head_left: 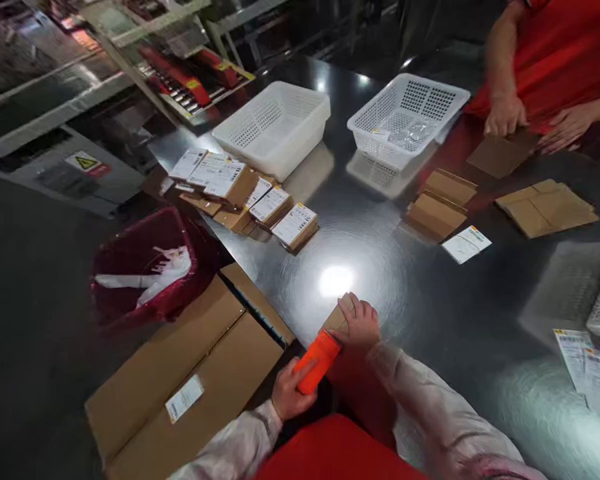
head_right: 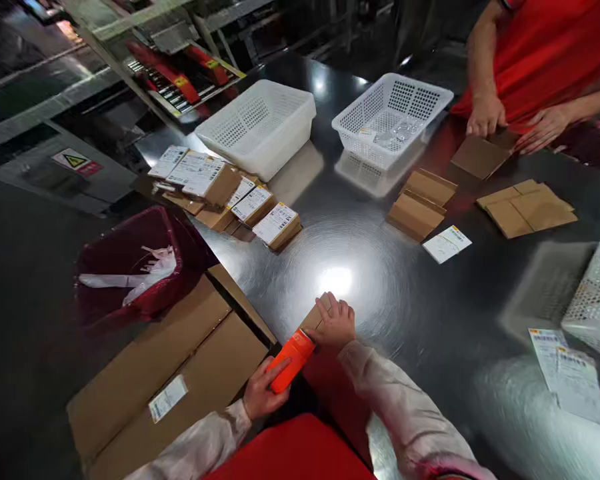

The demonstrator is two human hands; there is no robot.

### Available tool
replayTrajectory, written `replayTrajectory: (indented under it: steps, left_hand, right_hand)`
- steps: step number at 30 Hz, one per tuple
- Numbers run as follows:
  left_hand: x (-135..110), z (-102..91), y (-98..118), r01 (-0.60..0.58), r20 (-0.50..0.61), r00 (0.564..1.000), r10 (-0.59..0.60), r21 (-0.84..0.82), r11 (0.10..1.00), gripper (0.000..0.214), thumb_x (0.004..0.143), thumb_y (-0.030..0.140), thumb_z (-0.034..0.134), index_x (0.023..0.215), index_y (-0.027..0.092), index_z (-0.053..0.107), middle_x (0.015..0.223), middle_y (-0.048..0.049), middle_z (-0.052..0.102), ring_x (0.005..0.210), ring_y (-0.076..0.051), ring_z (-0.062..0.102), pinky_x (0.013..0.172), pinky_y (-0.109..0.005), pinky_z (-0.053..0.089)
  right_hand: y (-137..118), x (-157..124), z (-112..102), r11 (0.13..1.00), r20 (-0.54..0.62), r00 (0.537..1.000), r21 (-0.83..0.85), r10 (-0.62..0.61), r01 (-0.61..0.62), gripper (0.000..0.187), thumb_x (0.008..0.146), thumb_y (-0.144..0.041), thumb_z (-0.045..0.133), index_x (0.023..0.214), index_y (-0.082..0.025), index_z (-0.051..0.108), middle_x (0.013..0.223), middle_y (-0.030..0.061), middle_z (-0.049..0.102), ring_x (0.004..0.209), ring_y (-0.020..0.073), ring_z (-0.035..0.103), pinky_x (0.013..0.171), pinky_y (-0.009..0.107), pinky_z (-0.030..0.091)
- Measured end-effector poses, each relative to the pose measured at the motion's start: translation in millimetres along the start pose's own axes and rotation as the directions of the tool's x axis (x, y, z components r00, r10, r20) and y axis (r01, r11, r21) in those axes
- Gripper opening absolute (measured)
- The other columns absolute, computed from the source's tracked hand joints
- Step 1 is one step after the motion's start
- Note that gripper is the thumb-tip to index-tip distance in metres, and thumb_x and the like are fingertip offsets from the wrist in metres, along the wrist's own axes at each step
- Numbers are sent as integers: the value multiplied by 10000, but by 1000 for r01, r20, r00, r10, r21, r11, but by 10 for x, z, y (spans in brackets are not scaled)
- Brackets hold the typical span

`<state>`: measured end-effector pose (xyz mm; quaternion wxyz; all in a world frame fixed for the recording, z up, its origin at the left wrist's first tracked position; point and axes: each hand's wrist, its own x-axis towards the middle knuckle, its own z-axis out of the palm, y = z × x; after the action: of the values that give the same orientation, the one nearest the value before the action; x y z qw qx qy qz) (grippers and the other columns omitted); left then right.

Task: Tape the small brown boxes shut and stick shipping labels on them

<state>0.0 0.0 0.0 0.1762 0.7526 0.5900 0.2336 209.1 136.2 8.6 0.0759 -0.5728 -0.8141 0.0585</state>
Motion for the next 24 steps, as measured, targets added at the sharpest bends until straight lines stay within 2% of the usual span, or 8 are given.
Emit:
replayTrajectory:
  steps: [4, 7, 12, 14, 16, 18, 21, 24]
  left_hand:
    - [-118, 115, -54, 64, 25, 998, -65, 18, 998, 430, 665, 266, 565, 1068, 176, 682, 897, -106, 645, 728, -209, 647, 660, -311, 561]
    - [-197, -67, 24, 181, 132, 973, -188, 64, 981, 396, 614, 274, 602, 986, 178, 699, 845, -101, 655, 711, -235, 646, 647, -334, 547]
    - [-599, -626, 52, 319, 419, 835, -356, 158, 935, 352, 705, 367, 586, 1038, 296, 675, 870, -77, 659, 719, -263, 649, 608, -344, 493]
    - [-755, -663, -42, 353, 464, 794, -392, 173, 920, 404, 729, 389, 571, 1120, 317, 643, 895, -80, 655, 719, -265, 646, 599, -341, 478]
    - [-807, -539, -172, 383, 490, 768, -412, 164, 909, 484, 699, 337, 588, 1182, 314, 614, 902, -77, 648, 732, -258, 638, 609, -329, 474]
    - [-767, -322, -303, 388, 481, 785, -390, 109, 915, 573, 645, 272, 606, 1218, 294, 599, 902, -69, 636, 769, -240, 624, 653, -316, 483]
    - [-680, -61, -420, 350, 371, 870, -324, -4, 937, 614, 590, 237, 613, 1204, 262, 620, 855, -54, 602, 743, -200, 582, 684, -305, 488]
    - [-592, -91, -389, 298, 205, 939, -276, -87, 951, 571, 560, 237, 607, 1126, 253, 675, 796, -50, 571, 681, -181, 540, 642, -300, 479]
  right_hand:
    - [-202, -19, 25, 998, 44, 998, -61, 36, -34, 785, 729, -708, 549, 1390, -302, 429, 1432, 126, 400, 1142, 382, 391, 915, 506, 320]
    - [-289, -9, -13, 995, 114, 993, -98, 28, -16, 769, 742, -669, 574, 1399, -304, 411, 1443, 127, 383, 1172, 390, 369, 938, 517, 313]
    - [-453, 9, -105, 992, 192, 981, -129, 8, 17, 725, 797, -652, 514, 1405, -273, 403, 1471, 153, 326, 1190, 385, 353, 939, 515, 323]
    - [-601, -35, -87, 991, 207, 978, -122, -22, 48, 719, 797, -646, 517, 1400, -271, 411, 1468, 157, 328, 1178, 390, 363, 930, 525, 331]
    - [-772, -104, -40, 992, 207, 976, -99, -63, 84, 711, 788, -636, 538, 1390, -274, 428, 1463, 155, 337, 1179, 397, 365, 936, 537, 330]
    - [-911, -161, 6, 994, 190, 979, -65, -78, 91, 701, 784, -626, 547, 1379, -267, 446, 1461, 158, 339, 1181, 406, 367, 948, 558, 325]
    - [-967, -131, 26, 998, 167, 985, 45, -40, 33, 691, 795, -632, 510, 1374, -260, 451, 1465, 153, 330, 1205, 402, 374, 972, 592, 320]
    - [-814, 82, -18, 929, 302, 953, 357, -16, -97, 628, 862, -650, 332, 1339, -272, 488, 1399, 106, 443, 1245, 322, 420, 1017, 539, 353]
